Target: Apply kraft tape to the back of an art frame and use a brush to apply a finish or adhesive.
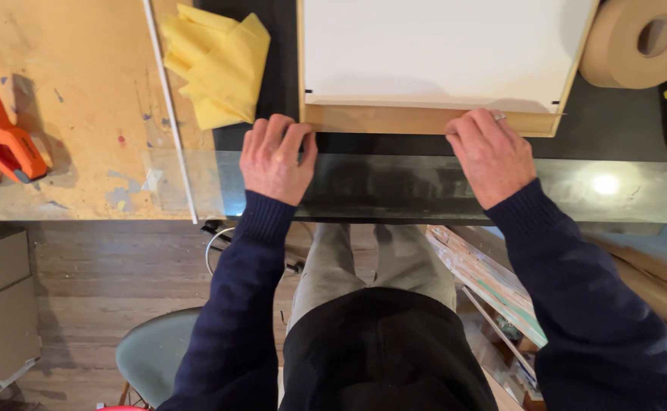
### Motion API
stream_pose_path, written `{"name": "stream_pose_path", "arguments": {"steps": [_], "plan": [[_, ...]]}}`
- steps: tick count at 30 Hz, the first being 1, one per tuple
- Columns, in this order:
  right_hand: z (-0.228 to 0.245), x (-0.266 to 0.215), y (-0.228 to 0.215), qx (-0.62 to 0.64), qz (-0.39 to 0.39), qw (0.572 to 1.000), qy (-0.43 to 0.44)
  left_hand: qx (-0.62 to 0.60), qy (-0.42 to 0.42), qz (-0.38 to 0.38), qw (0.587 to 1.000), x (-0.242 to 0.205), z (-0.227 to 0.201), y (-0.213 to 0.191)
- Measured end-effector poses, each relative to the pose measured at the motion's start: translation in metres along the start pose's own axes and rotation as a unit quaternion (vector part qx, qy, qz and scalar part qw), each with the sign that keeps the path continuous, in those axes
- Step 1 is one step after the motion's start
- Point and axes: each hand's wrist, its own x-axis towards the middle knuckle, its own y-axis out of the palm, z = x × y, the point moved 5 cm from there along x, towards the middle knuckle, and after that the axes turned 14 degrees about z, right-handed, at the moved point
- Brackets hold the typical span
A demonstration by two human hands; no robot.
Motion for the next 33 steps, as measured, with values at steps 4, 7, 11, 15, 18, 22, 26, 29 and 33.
{"name": "stream_pose_path", "arguments": {"steps": [4, 7, 11, 15, 18, 22, 26, 29, 33], "plan": [[-0.035, -0.018, -0.008, -0.002, -0.004, 1.000, 0.001, 0.009, 0.002, 0.012, 1.000, 0.003, -0.003, 0.002], [-0.057, -0.033, -0.013, 0.001, 0.006, 1.000, -0.003, 0.019, 0.000, 0.031, 0.999, 0.005, -0.005, 0.002], [-0.090, -0.049, -0.018, -0.004, 0.015, 1.000, 0.013, 0.030, -0.003, 0.041, 0.999, 0.008, -0.009, 0.001], [-0.108, -0.061, -0.018, -0.005, 0.021, 1.000, 0.022, 0.011, -0.028, 0.047, 0.998, 0.007, -0.007, 0.001], [-0.108, -0.062, -0.018, -0.013, 0.012, 1.000, 0.008, 0.008, -0.040, 0.056, 0.998, 0.005, -0.003, -0.001], [-0.113, -0.065, -0.013, -0.008, 0.010, 1.000, 0.013, 0.026, -0.027, 0.052, 0.998, 0.004, -0.004, -0.002], [-0.124, -0.070, -0.004, 0.016, 0.002, 0.999, 0.035, 0.006, -0.030, 0.023, 0.999, 0.005, 0.004, -0.015], [-0.127, -0.073, -0.001, 0.017, 0.005, 0.999, 0.037, 0.010, -0.036, 0.001, 0.999, 0.004, 0.018, -0.039], [-0.115, -0.072, -0.016, -0.005, 0.004, 0.999, 0.051, -0.006, 0.036, 0.002, 0.999, 0.001, 0.009, -0.042]]}}
